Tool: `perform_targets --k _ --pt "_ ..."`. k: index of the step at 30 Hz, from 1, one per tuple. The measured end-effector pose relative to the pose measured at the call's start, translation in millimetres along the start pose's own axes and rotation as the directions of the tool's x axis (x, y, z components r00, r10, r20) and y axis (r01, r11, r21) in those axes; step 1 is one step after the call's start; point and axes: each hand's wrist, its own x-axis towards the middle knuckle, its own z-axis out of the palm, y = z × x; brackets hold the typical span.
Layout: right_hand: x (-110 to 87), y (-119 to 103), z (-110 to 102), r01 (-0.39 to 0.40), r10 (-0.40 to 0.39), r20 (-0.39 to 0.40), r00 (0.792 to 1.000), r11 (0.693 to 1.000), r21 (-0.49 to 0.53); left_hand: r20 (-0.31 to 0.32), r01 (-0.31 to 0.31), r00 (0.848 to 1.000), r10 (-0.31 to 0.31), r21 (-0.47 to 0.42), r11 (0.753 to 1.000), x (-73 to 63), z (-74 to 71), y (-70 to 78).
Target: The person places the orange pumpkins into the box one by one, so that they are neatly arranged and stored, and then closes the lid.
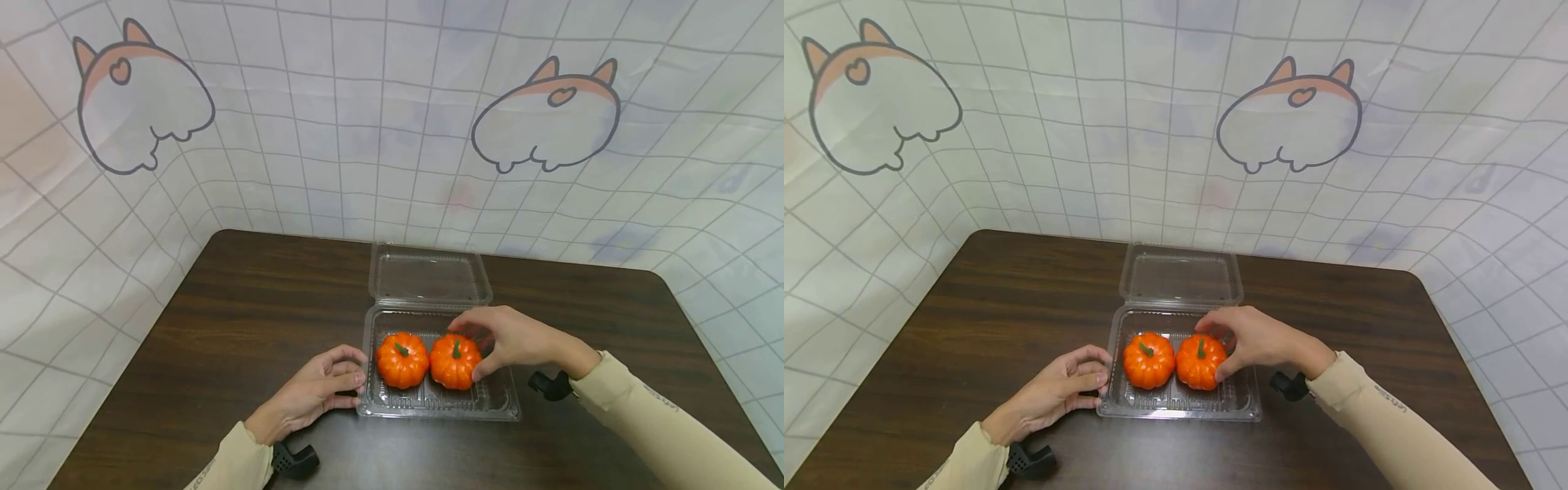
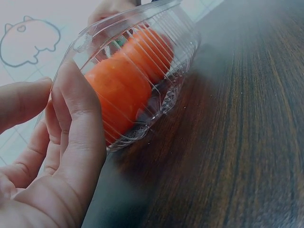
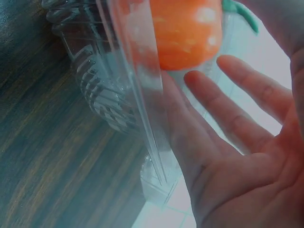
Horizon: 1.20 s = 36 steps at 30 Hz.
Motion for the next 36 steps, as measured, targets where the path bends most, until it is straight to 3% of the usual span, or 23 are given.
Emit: perform_targets --k 8,16,23,29,36 --pt "-9.8 3 -5 -0.030 0.031 -0.025 0.999 0.998 0.063 0.002 0.005 1.000 -0.005 0.007 1.000 -0.5 1.4 -1.0" --pt "-21.7 9 -10 -0.022 0.035 -0.120 0.992 0.994 0.107 0.014 -0.003 1.000 0.003 0.007 1.000 -1.2 1.7 -0.5" --pt "-30.7 17 -15 0.000 0.025 -0.225 0.974 0.994 0.110 0.020 -0.011 1.000 0.011 0.004 1.000 -2.1 2.1 -0.8" --pt "-35.9 27 -16 -0.025 0.073 -0.331 0.941 0.989 0.147 0.021 -0.012 1.000 0.012 0.001 1.000 -2.3 3.4 -1.1" --pt "-37.6 41 -19 -0.078 0.198 -0.453 0.869 0.960 0.270 0.019 -0.016 1.000 0.016 -0.004 1.000 -1.2 5.2 0.7"
